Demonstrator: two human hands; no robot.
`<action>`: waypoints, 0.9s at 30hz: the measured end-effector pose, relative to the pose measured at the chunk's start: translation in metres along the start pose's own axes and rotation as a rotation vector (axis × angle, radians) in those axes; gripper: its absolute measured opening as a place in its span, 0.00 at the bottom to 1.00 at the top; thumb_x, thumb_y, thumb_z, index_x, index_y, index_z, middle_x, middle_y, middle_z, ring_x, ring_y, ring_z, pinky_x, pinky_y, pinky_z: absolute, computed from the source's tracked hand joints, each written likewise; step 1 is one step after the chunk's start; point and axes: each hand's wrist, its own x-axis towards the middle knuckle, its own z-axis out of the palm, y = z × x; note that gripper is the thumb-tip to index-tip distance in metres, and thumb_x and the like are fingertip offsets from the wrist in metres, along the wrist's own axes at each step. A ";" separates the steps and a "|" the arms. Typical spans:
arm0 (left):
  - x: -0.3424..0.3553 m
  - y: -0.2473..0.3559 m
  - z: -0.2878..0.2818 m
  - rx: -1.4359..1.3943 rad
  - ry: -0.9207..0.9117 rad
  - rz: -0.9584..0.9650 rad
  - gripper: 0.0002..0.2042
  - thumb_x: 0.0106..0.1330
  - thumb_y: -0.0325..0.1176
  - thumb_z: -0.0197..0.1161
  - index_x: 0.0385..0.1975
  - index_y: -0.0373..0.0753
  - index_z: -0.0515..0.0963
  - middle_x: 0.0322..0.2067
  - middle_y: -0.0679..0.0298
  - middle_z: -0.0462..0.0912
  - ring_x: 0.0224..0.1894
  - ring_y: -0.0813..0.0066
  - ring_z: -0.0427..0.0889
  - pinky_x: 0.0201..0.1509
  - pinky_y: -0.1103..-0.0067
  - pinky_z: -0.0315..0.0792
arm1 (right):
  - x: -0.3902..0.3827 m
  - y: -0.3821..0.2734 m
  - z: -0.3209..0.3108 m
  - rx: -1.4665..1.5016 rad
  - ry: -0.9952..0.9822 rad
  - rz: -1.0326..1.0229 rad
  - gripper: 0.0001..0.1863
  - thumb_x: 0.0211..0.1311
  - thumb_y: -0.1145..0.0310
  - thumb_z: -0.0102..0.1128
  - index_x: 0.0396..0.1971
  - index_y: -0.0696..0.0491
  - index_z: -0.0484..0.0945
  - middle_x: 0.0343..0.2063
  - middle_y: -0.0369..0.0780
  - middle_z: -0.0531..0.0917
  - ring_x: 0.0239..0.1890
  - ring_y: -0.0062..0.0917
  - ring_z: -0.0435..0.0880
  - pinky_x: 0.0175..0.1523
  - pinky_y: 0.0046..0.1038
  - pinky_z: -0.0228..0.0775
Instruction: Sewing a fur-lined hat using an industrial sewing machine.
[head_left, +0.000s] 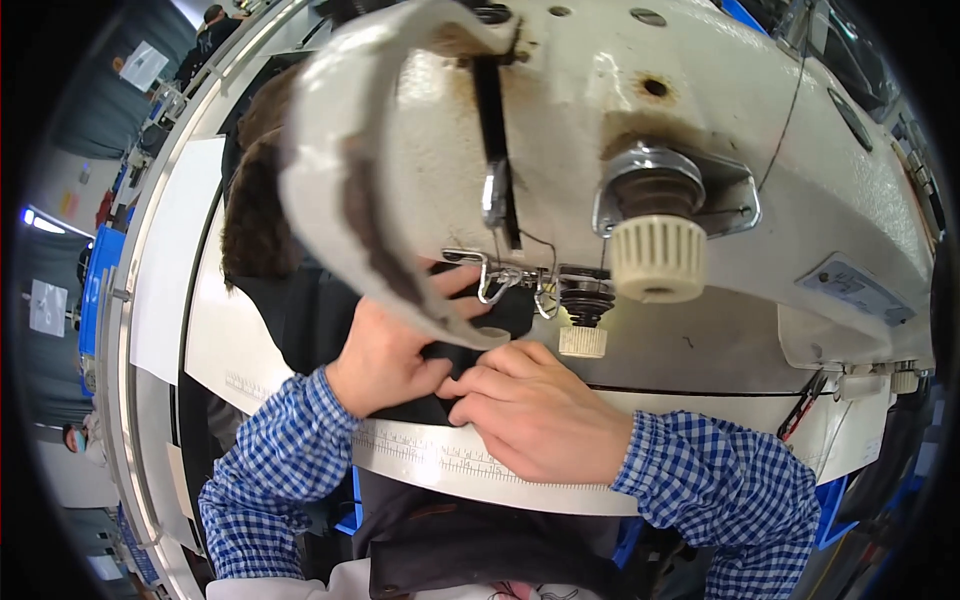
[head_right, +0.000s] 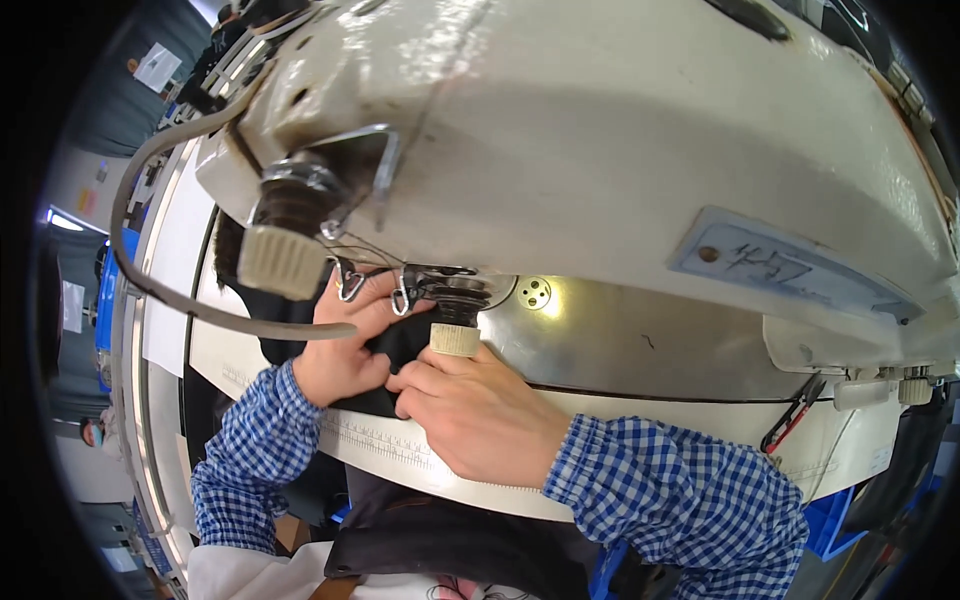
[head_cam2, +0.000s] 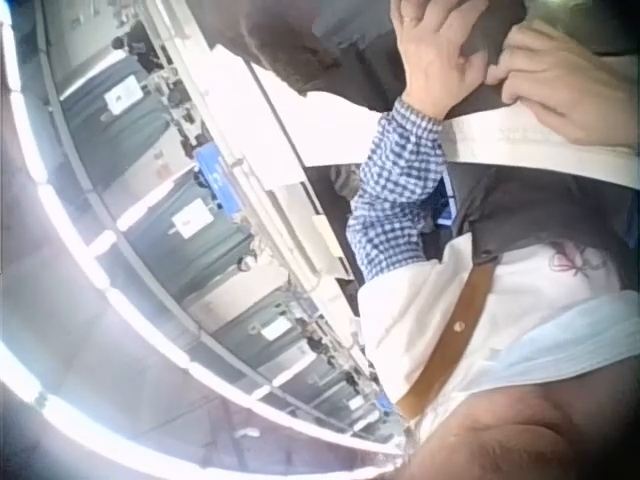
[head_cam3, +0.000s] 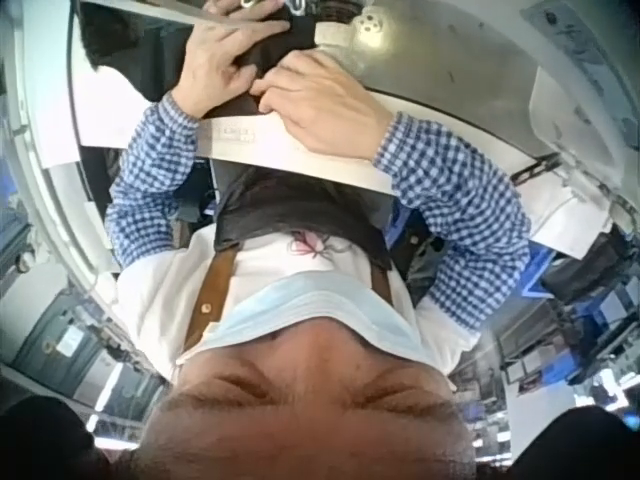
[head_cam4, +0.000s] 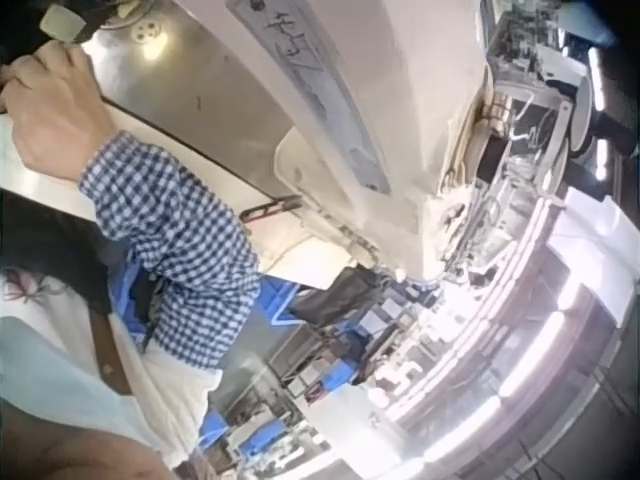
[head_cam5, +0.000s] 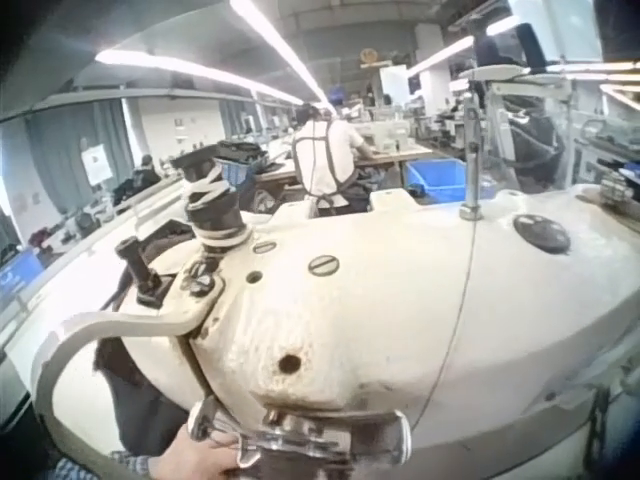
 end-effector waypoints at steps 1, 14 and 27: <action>0.001 -0.009 0.000 -0.019 0.001 0.015 0.25 0.43 0.31 0.72 0.48 0.44 0.86 0.53 0.61 0.84 0.55 0.59 0.79 0.62 0.64 0.69 | 0.003 -0.001 0.002 -0.035 0.032 -0.026 0.10 0.54 0.74 0.64 0.38 0.52 0.83 0.46 0.32 0.82 0.50 0.29 0.75 0.57 0.33 0.64; 0.010 0.042 -0.023 0.284 -0.213 0.319 0.19 0.51 0.27 0.64 0.45 0.31 0.83 0.48 0.57 0.83 0.55 0.59 0.81 0.55 0.70 0.78 | -0.019 -0.020 0.006 -0.309 0.005 -0.109 0.07 0.57 0.66 0.59 0.31 0.54 0.80 0.36 0.36 0.79 0.41 0.29 0.76 0.51 0.30 0.71; -0.015 0.021 -0.002 0.067 0.027 0.352 0.20 0.50 0.31 0.64 0.46 0.36 0.84 0.49 0.60 0.81 0.51 0.63 0.79 0.54 0.69 0.79 | -0.033 -0.045 0.006 -0.622 -0.007 -0.174 0.19 0.57 0.64 0.58 0.43 0.62 0.83 0.43 0.48 0.84 0.49 0.40 0.81 0.57 0.35 0.77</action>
